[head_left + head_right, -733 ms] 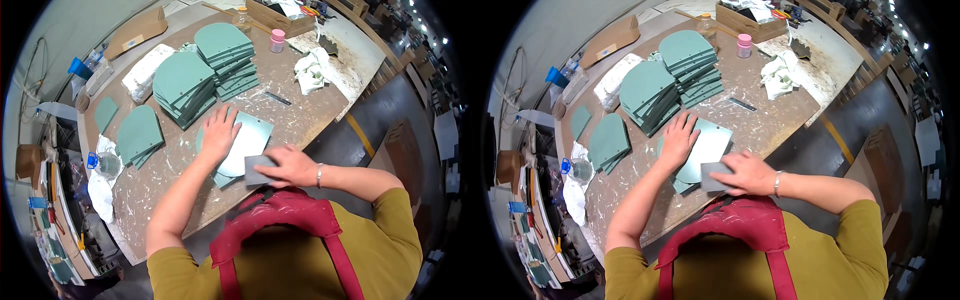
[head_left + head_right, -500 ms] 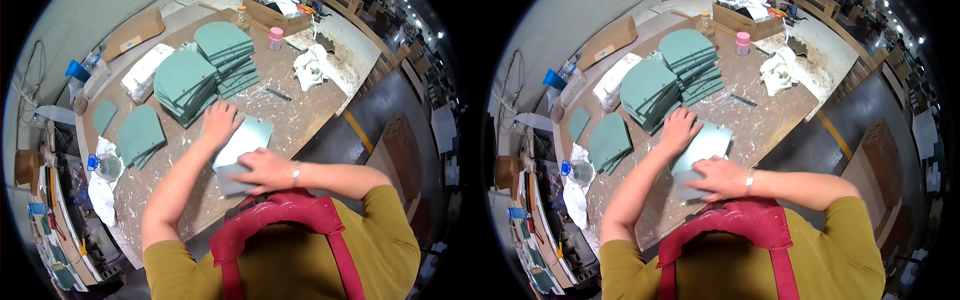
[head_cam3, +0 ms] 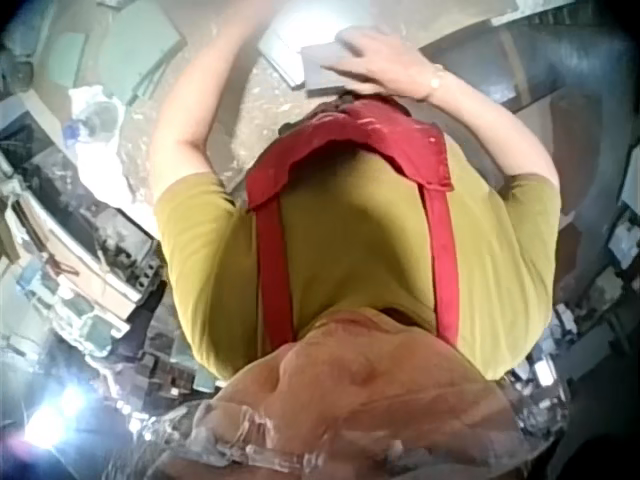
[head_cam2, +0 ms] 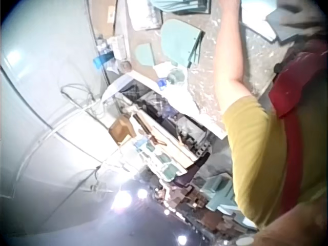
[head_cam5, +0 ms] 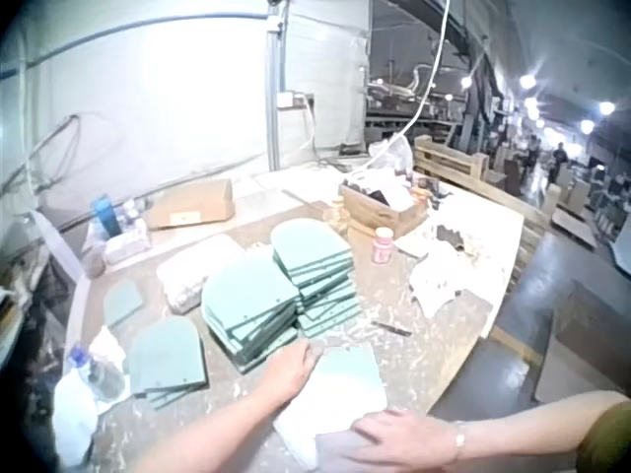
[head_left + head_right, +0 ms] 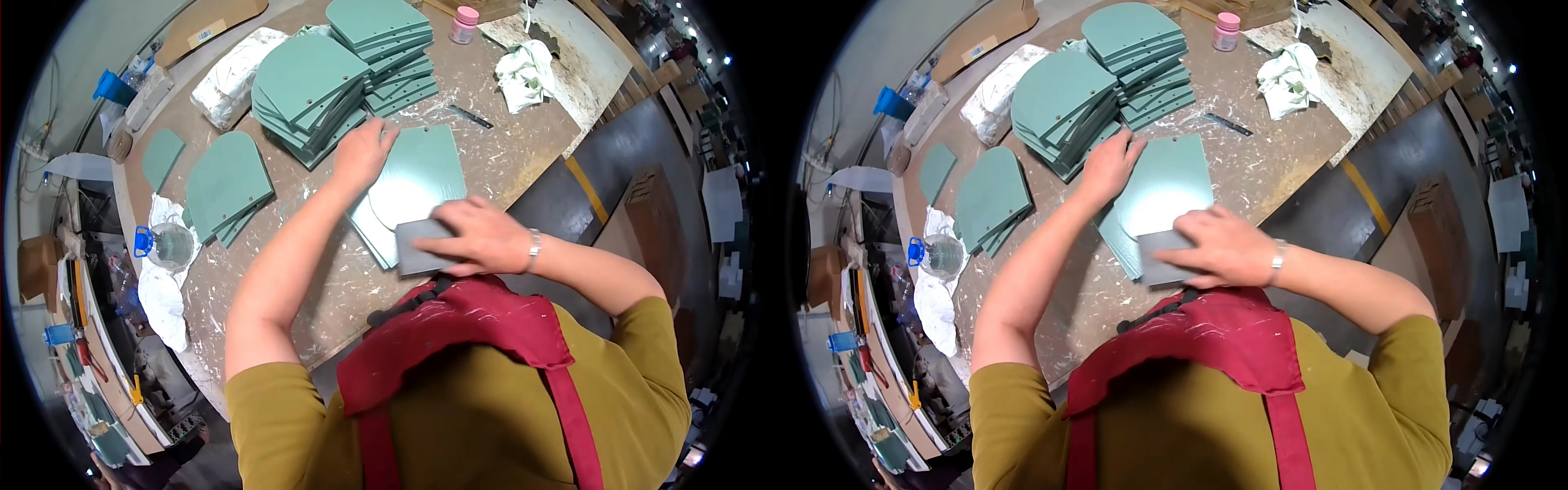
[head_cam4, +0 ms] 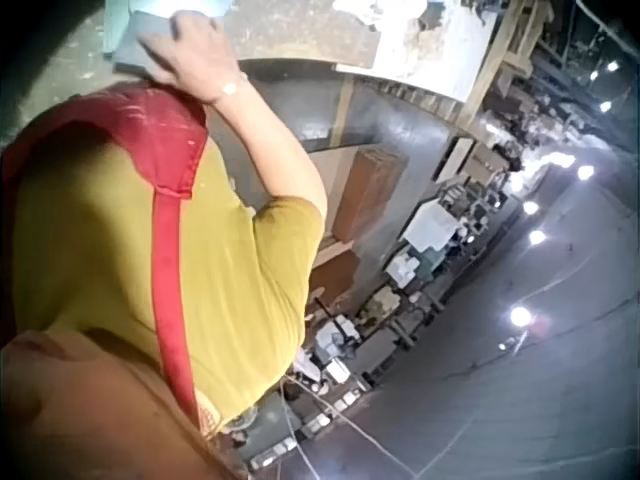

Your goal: The person sands the edges and surfaces of several green arched wood panels by hand with a sanding block and then wipes them with a cloth dampened with liquid from a bottle.

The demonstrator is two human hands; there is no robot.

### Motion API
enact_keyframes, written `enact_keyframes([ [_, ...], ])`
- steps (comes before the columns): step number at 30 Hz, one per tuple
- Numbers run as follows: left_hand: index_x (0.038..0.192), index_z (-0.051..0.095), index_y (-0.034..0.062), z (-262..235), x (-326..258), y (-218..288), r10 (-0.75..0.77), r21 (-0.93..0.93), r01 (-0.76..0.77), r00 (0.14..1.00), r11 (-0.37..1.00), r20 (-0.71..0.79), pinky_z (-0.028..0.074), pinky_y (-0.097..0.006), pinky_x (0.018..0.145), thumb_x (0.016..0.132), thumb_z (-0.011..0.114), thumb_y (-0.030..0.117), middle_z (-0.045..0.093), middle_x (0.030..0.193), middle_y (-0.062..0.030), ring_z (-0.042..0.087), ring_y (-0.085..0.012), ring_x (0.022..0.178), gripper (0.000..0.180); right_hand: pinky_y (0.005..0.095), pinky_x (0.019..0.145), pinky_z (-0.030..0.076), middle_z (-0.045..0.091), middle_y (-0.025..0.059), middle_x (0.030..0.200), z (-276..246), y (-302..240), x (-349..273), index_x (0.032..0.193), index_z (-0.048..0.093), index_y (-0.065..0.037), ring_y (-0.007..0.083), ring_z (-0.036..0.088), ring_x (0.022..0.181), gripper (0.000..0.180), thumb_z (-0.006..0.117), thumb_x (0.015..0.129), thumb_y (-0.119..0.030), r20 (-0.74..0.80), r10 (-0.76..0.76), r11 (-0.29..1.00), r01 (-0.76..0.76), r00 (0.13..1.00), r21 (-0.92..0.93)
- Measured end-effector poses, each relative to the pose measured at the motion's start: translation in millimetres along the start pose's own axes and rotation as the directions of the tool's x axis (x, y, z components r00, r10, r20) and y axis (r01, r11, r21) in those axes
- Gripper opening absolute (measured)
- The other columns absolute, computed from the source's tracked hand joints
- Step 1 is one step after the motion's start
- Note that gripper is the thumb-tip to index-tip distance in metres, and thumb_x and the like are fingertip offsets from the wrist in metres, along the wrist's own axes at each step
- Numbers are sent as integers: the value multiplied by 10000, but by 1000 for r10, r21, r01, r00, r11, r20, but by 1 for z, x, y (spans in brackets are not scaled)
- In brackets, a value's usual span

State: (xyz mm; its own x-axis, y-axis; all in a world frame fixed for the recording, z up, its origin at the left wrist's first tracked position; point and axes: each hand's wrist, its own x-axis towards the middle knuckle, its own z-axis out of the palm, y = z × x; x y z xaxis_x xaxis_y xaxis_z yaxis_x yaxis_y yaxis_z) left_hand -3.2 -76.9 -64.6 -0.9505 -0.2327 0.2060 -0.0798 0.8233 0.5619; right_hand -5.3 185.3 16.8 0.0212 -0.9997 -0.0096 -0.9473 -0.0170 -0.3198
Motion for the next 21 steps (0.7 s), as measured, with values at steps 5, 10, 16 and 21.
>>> enact_keyframes([
  [5, 914, 604, 4, -8, 8, -1, 48, -33, -45, 995, 998, 91, 476, -504, 761, 949, 570, 349, 655, 909, -224, 612, -432, 867, 348, 415, 885, 479, 550, 181, 1190, -15, 30, -57, 1304, 591, -190, 344, 575, 1053, 611, 768, 730, -305, -163, 294, 952, -303, 942, -36],
  [10, 900, 629, 6, -36, 18, 4, 9, -148, -6, 1000, 989, 13, 484, -427, 732, 952, 585, 322, 654, 829, -191, 633, -360, 783, 323, 372, 907, 477, 576, 173, 1149, -20, 62, -67, 1296, 592, -91, 334, 593, 1031, 532, 700, 831, -326, -238, 660, 743, -573, 713, 345],
  [16, 932, 607, 9, -124, 2, 59, -87, -272, 70, 995, 960, -52, 484, -359, 630, 923, 645, 223, 641, 773, -156, 626, -280, 693, 218, 339, 947, 452, 596, 154, 1232, 7, 82, -50, 1331, 557, -33, 250, 574, 1112, 533, 676, 903, -327, -128, 775, 455, -406, 618, 793],
  [21, 902, 615, 65, -97, -70, 70, 600, 258, -556, 789, 790, -136, 516, -327, 675, 858, 690, 206, 676, 956, -90, 667, -227, 822, 166, 273, 849, 469, 635, 52, 1075, 9, 89, -42, 1365, 539, -58, 115, 554, 952, 456, 623, 967, -264, -49, 789, 237, -230, 613, 944],
])
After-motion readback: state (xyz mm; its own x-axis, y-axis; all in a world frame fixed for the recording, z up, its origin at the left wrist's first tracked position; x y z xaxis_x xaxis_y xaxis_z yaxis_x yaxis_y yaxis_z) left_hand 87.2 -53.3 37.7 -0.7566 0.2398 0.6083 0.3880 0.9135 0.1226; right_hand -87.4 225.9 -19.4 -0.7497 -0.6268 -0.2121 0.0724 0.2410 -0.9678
